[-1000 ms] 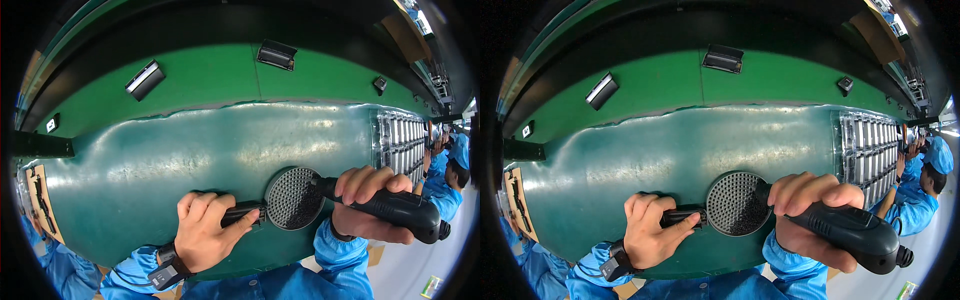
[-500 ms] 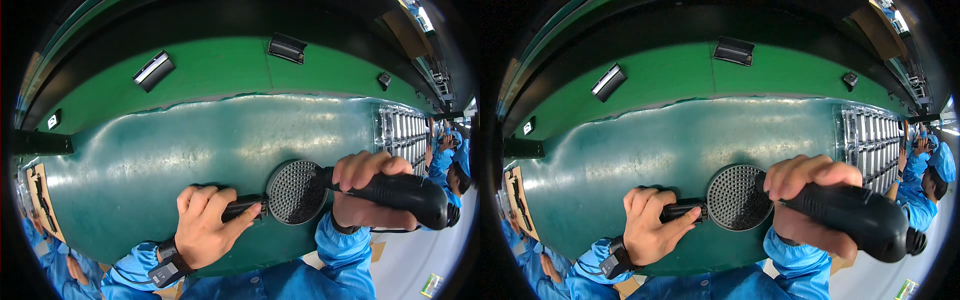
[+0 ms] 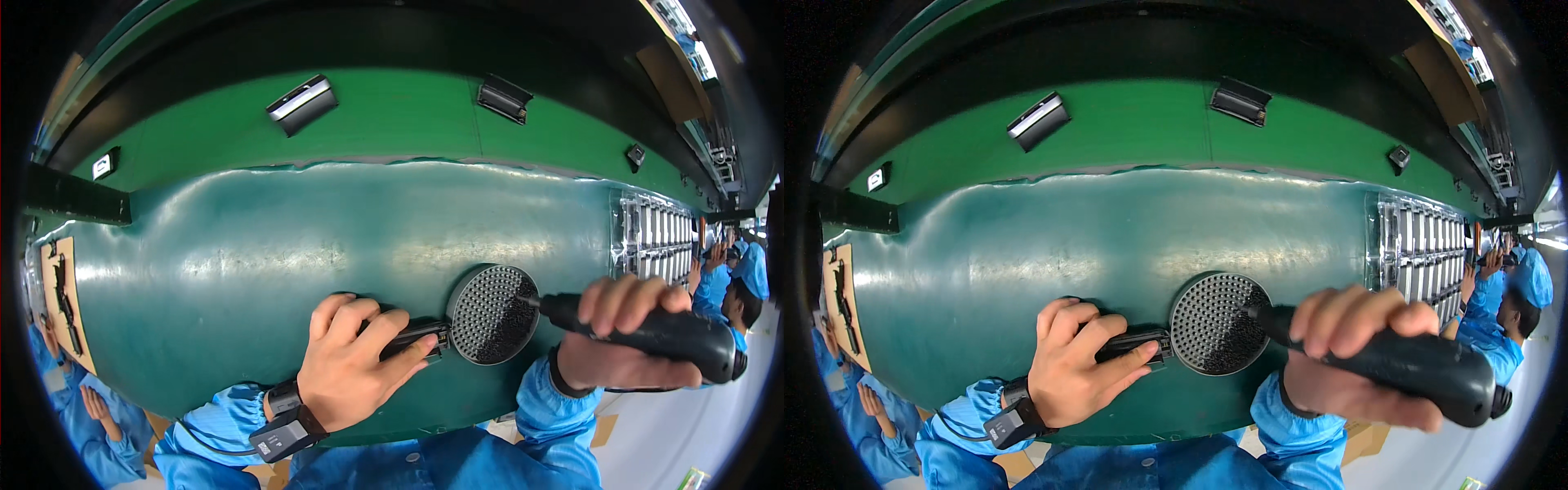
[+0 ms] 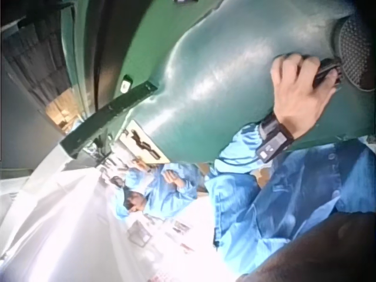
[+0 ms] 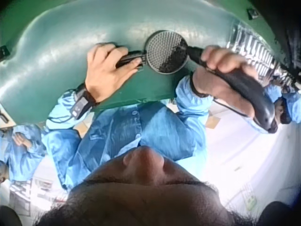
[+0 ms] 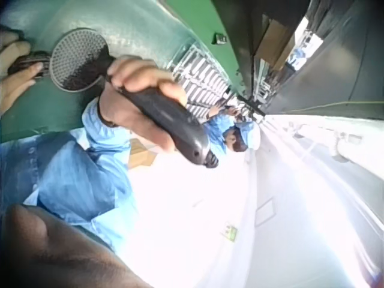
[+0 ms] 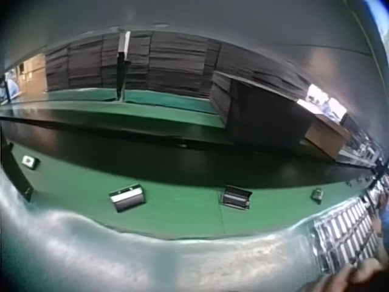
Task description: Assemble small plastic components using an electric screwdriver.
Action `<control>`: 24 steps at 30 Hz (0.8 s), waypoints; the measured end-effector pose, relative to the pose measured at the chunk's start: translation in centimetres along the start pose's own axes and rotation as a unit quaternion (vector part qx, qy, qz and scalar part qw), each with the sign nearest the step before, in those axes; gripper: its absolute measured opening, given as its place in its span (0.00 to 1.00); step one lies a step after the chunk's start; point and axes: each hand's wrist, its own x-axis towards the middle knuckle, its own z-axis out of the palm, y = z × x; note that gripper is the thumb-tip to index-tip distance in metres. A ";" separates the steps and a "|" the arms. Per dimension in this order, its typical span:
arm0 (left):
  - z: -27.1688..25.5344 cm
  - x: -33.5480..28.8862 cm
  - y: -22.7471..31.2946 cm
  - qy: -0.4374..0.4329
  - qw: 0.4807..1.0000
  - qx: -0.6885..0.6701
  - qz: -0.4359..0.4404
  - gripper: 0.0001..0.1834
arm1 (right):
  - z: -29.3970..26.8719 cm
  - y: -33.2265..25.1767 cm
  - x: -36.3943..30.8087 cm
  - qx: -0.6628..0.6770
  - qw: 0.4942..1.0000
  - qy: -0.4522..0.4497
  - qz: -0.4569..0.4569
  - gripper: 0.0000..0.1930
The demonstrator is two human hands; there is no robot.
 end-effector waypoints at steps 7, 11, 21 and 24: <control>-0.1 -0.6 -0.3 0.023 1.000 -0.006 0.005 0.18 | 4.6 -1.3 -4.2 0.016 0.997 -0.080 -0.004 0.29; -0.1 -1.1 -0.3 0.038 0.999 0.001 -0.009 0.16 | 5.5 -0.7 -5.3 0.067 0.986 -0.149 0.041 0.38; -0.1 -0.8 0.0 0.067 0.997 -0.012 -0.038 0.16 | 5.5 0.6 -5.6 0.032 0.981 -0.190 0.033 0.35; 0.0 -0.9 -0.1 0.069 0.997 -0.010 -0.038 0.16 | 5.3 0.6 -5.3 0.063 0.969 -0.230 0.061 0.40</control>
